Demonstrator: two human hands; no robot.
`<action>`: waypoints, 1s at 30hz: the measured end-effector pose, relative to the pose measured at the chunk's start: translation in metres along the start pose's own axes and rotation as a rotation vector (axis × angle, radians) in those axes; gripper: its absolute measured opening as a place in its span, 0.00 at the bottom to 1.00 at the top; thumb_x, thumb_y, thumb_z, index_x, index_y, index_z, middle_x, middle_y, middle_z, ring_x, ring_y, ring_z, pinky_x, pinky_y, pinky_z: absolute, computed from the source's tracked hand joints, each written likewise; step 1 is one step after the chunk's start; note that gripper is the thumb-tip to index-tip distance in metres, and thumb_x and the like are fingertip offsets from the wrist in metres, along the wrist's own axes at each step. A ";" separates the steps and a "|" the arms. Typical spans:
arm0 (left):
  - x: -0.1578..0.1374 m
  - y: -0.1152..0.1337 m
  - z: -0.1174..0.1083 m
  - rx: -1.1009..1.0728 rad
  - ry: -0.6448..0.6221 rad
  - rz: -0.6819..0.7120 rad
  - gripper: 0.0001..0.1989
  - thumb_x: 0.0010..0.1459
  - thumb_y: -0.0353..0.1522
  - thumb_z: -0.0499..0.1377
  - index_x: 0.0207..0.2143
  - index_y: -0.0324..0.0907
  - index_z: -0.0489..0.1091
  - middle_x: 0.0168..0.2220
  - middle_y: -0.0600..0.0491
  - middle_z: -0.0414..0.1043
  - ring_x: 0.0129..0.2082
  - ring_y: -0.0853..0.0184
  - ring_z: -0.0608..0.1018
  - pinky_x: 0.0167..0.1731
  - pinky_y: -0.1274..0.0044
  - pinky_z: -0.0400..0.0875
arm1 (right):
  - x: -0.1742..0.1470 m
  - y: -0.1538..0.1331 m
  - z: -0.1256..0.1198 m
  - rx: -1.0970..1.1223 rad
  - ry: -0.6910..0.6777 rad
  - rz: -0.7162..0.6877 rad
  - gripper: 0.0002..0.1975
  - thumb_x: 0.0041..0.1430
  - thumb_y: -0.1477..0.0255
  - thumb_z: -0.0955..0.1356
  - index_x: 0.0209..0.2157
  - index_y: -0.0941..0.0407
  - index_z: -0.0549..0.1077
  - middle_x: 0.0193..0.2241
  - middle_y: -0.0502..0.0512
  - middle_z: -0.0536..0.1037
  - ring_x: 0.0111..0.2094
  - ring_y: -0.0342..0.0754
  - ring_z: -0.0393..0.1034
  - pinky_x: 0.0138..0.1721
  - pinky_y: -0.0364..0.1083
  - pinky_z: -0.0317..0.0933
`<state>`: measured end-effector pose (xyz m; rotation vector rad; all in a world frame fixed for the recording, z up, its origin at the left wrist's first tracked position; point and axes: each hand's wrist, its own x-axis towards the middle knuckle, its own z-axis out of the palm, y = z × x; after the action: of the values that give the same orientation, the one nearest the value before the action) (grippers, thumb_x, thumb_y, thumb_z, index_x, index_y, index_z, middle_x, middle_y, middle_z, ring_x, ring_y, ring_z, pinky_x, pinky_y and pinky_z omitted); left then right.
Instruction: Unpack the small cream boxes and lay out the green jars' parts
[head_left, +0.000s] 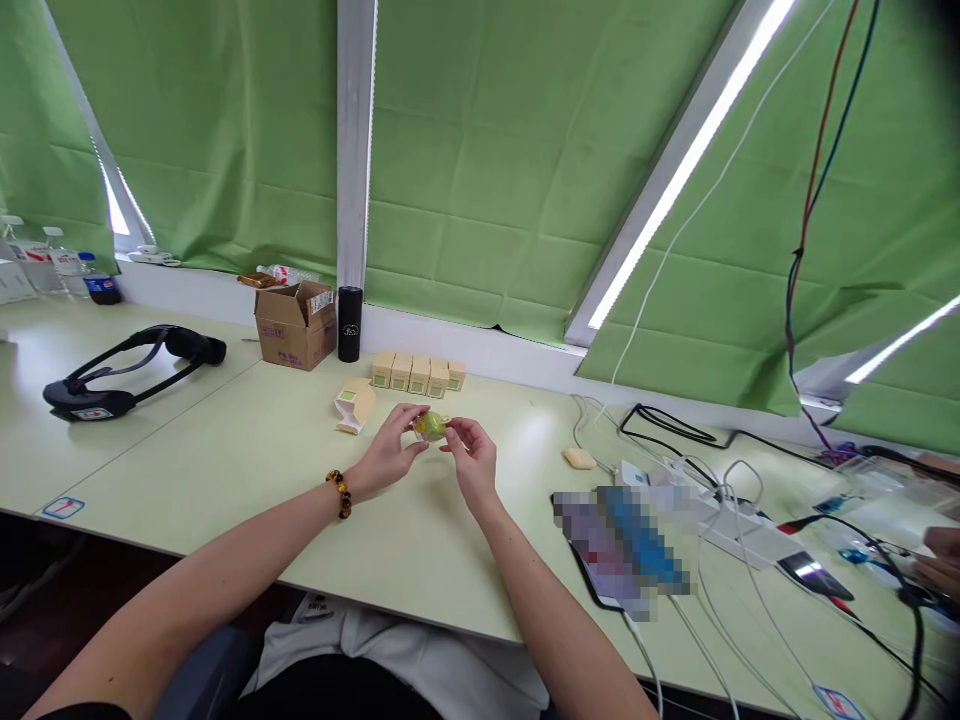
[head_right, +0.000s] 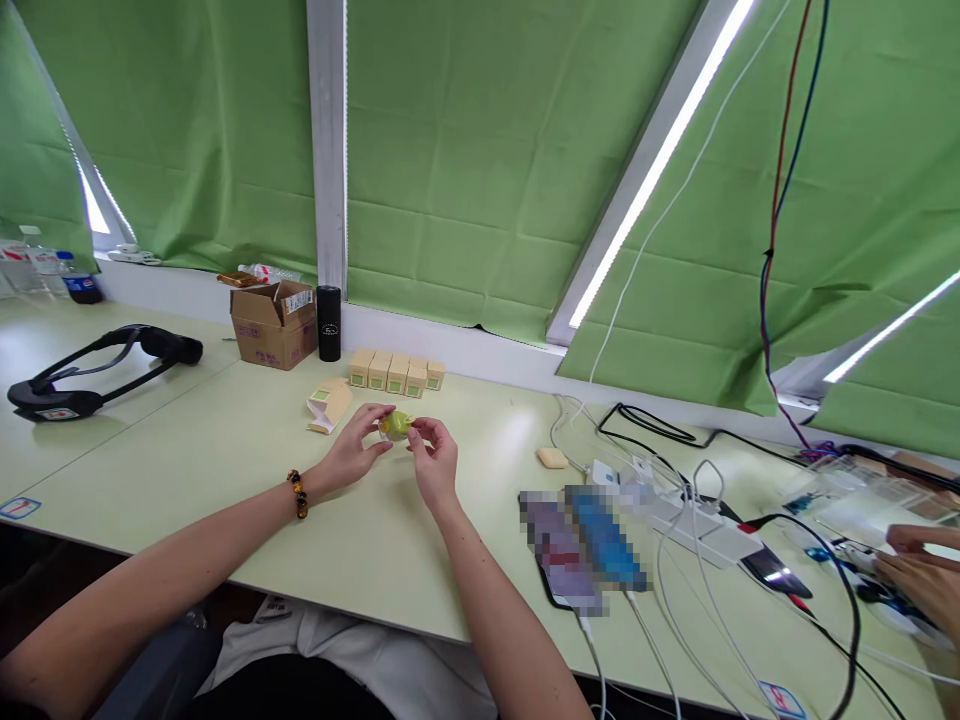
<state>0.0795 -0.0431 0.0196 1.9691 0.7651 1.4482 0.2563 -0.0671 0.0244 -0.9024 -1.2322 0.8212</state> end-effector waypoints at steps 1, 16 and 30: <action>-0.001 0.002 0.001 0.060 0.007 0.033 0.25 0.61 0.29 0.66 0.60 0.48 0.69 0.55 0.45 0.69 0.55 0.57 0.74 0.57 0.61 0.74 | 0.000 0.000 0.001 0.016 -0.011 0.010 0.17 0.58 0.56 0.75 0.42 0.52 0.77 0.44 0.57 0.81 0.45 0.54 0.76 0.40 0.53 0.76; 0.004 0.022 -0.008 -0.085 0.043 -0.064 0.12 0.61 0.34 0.66 0.48 0.48 0.81 0.51 0.44 0.74 0.53 0.54 0.76 0.57 0.64 0.71 | -0.003 0.005 0.005 0.031 -0.099 0.085 0.36 0.44 0.69 0.80 0.54 0.49 0.65 0.44 0.53 0.82 0.38 0.49 0.78 0.43 0.51 0.74; 0.010 0.010 -0.007 -0.163 0.229 -0.214 0.13 0.62 0.43 0.66 0.37 0.42 0.81 0.43 0.46 0.83 0.45 0.57 0.82 0.48 0.68 0.76 | -0.005 0.004 0.005 -0.128 -0.162 -0.007 0.32 0.53 0.66 0.79 0.56 0.48 0.65 0.47 0.55 0.84 0.39 0.49 0.75 0.50 0.54 0.72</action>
<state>0.0766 -0.0414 0.0347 1.5669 0.8964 1.5681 0.2501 -0.0693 0.0188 -0.9482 -1.4421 0.8297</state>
